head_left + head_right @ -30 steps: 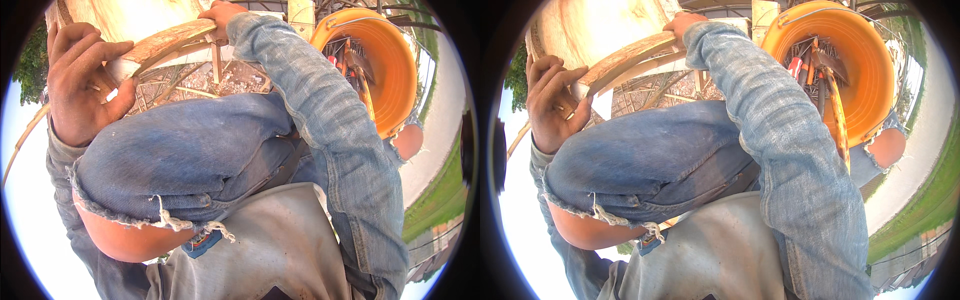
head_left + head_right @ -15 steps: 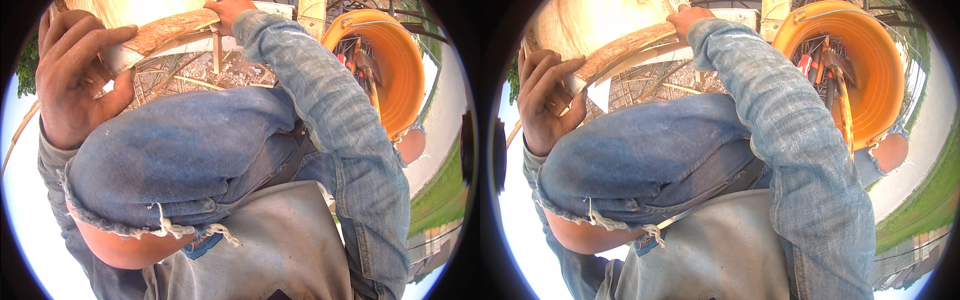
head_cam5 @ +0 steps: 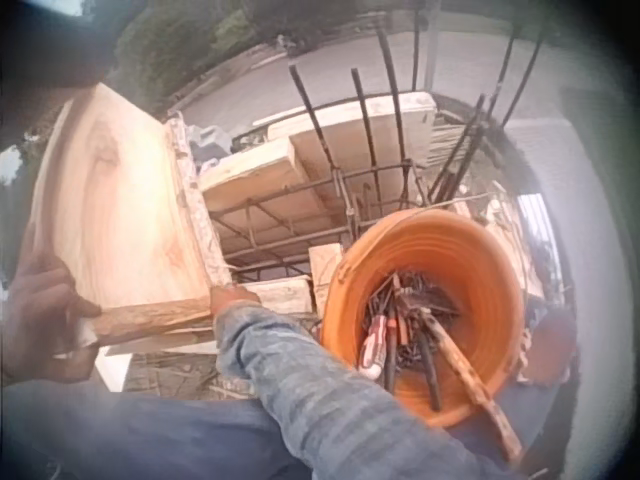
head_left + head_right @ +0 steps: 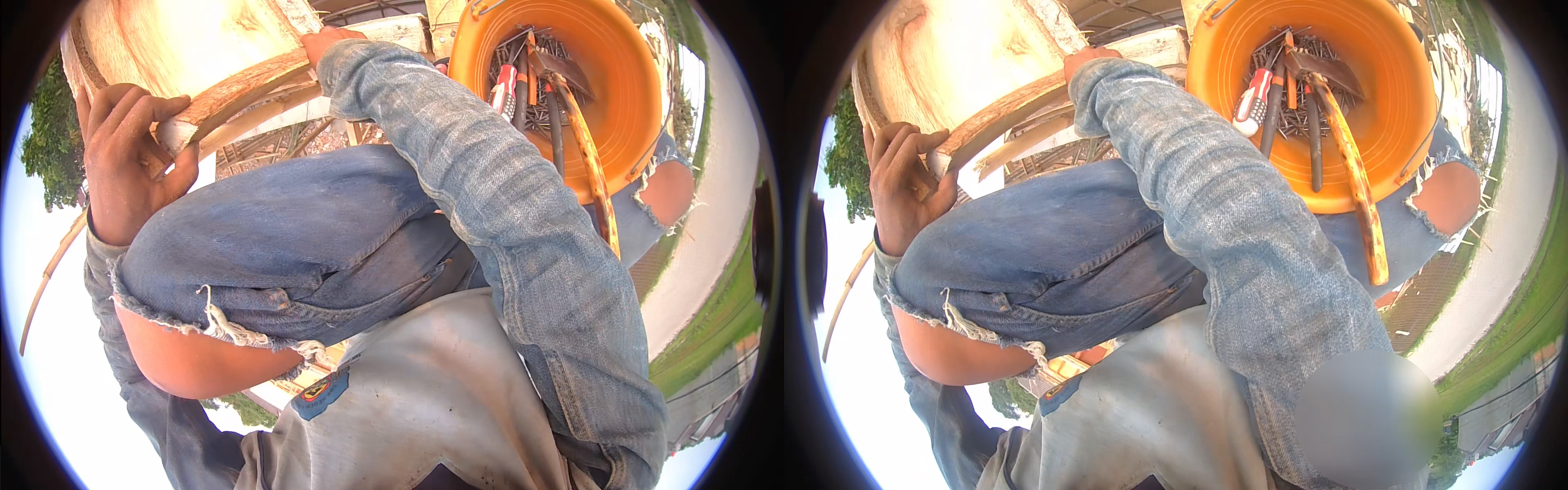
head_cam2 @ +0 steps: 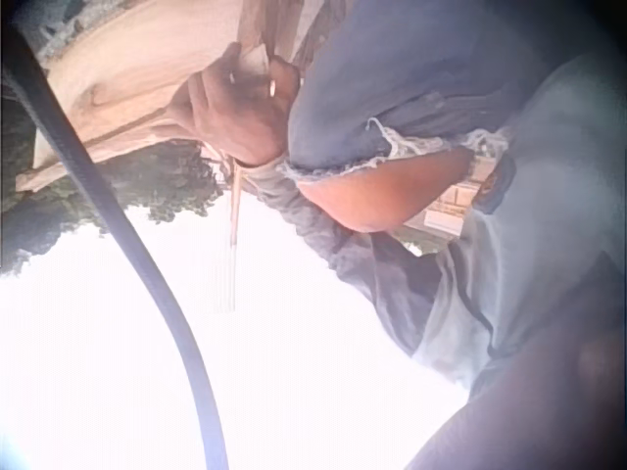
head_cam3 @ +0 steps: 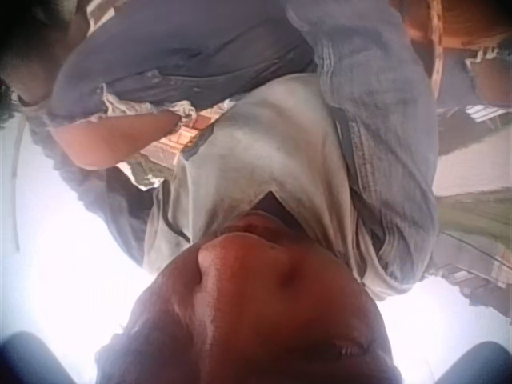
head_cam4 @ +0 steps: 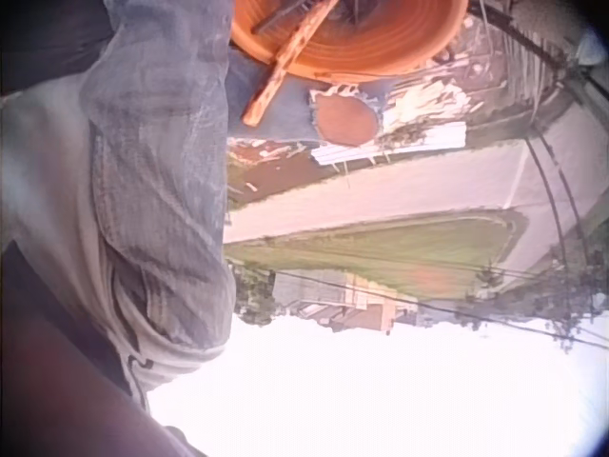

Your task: The person assembles a wooden frame by positioning planks, sawing them to size, and securing them with a hammer and nails. The person also uses a small axe to trim wood edges and adjusts the frame components during construction.

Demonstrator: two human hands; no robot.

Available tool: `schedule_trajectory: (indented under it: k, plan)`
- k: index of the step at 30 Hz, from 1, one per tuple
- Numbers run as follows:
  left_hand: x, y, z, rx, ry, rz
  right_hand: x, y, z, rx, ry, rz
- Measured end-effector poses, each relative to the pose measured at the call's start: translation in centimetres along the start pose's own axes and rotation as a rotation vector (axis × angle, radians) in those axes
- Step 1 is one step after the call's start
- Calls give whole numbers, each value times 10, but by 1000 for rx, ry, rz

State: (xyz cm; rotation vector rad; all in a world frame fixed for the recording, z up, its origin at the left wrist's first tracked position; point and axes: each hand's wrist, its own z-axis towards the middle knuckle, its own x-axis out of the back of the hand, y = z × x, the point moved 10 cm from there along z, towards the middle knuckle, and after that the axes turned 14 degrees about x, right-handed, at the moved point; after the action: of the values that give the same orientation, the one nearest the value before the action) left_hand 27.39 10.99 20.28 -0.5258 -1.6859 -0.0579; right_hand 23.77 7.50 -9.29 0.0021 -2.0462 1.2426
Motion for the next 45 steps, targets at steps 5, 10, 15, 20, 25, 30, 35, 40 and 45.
schedule_trajectory:
  k: [5, 10, 15, 20, 25, 30, 35, 40, 45]
  plan:
    - [-7, -16, -12, 90, -17, -44, 76, -33, -131, 72, 368, 176]
    - [5, -7, -17, 68, -49, 19, 144, -7, -322, 87, 701, -196]
    - [-3, -6, -4, 10, -16, 19, 98, 60, -338, -295, 318, -398]
    - [-1, -5, -8, 45, -20, 16, 95, 98, -335, -396, 158, -250]
    - [-3, -5, -3, 29, -29, -21, 121, 95, -356, -291, 424, 35]
    - [-6, -5, -6, 48, -46, 1, 115, 29, -379, -118, 630, 518]
    - [-4, -2, -2, 66, -41, 12, 70, -20, -322, -95, 523, 1441]
    - [-7, -6, -3, 80, -33, -8, 75, -46, -260, 357, 716, 1085]
    - [-5, -6, -8, 76, -9, -28, 58, -49, -232, 221, 362, 1273]
